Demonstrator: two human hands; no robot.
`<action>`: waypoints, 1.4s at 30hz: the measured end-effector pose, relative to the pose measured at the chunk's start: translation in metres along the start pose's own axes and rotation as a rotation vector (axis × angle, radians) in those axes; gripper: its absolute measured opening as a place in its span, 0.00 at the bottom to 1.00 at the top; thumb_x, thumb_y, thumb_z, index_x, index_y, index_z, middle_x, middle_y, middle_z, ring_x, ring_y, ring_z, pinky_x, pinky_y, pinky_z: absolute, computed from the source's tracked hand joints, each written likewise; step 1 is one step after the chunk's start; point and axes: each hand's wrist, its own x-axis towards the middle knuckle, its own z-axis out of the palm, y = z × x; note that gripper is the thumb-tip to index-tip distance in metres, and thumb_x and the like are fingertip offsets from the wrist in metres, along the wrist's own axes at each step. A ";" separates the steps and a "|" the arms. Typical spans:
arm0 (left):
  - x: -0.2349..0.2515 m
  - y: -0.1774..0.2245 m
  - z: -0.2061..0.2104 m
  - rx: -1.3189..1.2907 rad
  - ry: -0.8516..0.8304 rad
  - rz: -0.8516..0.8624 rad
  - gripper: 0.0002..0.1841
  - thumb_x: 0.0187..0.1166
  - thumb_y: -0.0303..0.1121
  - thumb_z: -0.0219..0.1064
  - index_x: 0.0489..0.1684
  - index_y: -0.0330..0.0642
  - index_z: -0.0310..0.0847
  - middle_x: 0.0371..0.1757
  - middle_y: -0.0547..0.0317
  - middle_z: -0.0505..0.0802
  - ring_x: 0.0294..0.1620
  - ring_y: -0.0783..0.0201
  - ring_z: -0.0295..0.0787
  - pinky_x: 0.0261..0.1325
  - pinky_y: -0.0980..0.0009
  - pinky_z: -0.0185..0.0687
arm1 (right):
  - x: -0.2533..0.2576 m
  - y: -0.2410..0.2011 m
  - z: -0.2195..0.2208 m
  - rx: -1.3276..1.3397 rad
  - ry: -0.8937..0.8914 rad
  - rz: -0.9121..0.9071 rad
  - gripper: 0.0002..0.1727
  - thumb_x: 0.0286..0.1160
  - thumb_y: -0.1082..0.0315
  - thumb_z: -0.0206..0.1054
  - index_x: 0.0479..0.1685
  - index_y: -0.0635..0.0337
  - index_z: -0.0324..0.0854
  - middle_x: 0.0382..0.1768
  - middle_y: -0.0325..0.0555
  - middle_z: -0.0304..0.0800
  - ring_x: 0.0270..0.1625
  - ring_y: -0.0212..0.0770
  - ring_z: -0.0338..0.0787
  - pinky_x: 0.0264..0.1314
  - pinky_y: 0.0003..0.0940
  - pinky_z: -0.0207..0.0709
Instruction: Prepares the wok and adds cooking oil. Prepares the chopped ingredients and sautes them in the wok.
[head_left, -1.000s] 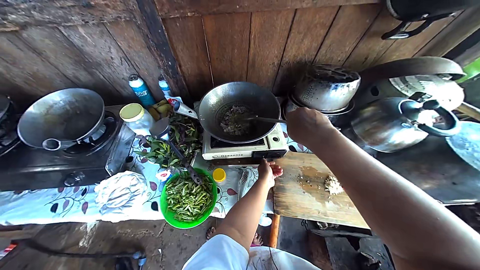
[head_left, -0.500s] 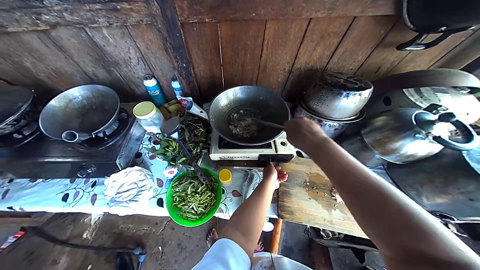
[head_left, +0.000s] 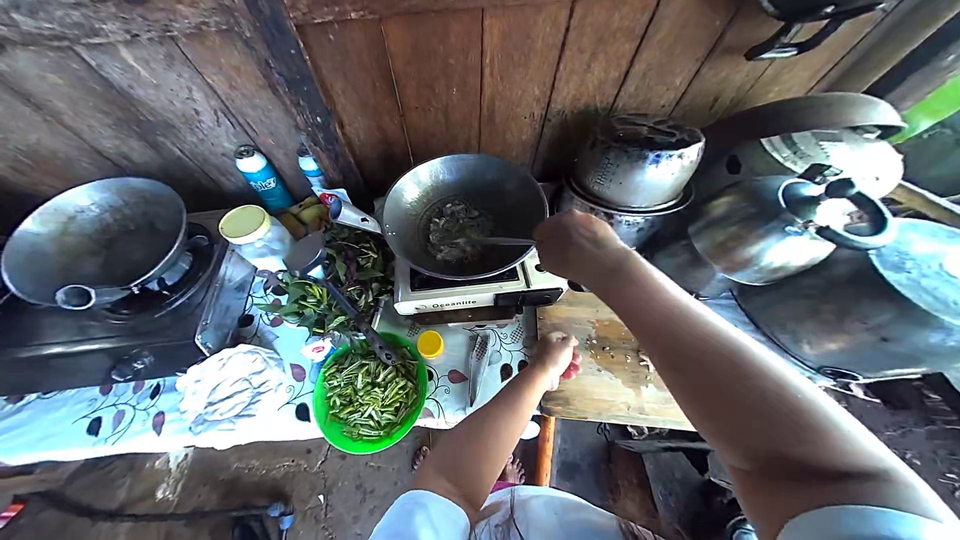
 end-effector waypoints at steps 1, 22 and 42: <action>-0.003 -0.001 0.000 0.050 -0.029 0.004 0.18 0.96 0.38 0.50 0.71 0.35 0.73 0.41 0.52 0.87 0.27 0.67 0.81 0.29 0.74 0.76 | -0.001 0.007 -0.001 0.018 0.020 -0.004 0.12 0.83 0.69 0.60 0.49 0.64 0.90 0.52 0.66 0.91 0.59 0.69 0.90 0.53 0.72 0.80; -0.015 0.005 0.017 0.553 -0.228 0.103 0.17 0.95 0.36 0.51 0.71 0.35 0.74 0.53 0.46 0.85 0.39 0.62 0.82 0.42 0.68 0.79 | 0.002 0.032 0.005 0.123 0.182 -0.119 0.12 0.85 0.70 0.58 0.43 0.66 0.88 0.48 0.66 0.91 0.57 0.68 0.90 0.55 0.70 0.79; 0.039 -0.017 0.062 1.098 -0.082 0.511 0.18 0.88 0.28 0.55 0.70 0.36 0.84 0.71 0.41 0.87 0.74 0.47 0.83 0.80 0.53 0.72 | -0.178 0.247 0.239 0.789 0.171 0.865 0.22 0.91 0.60 0.57 0.69 0.70 0.80 0.52 0.71 0.88 0.53 0.65 0.90 0.61 0.64 0.78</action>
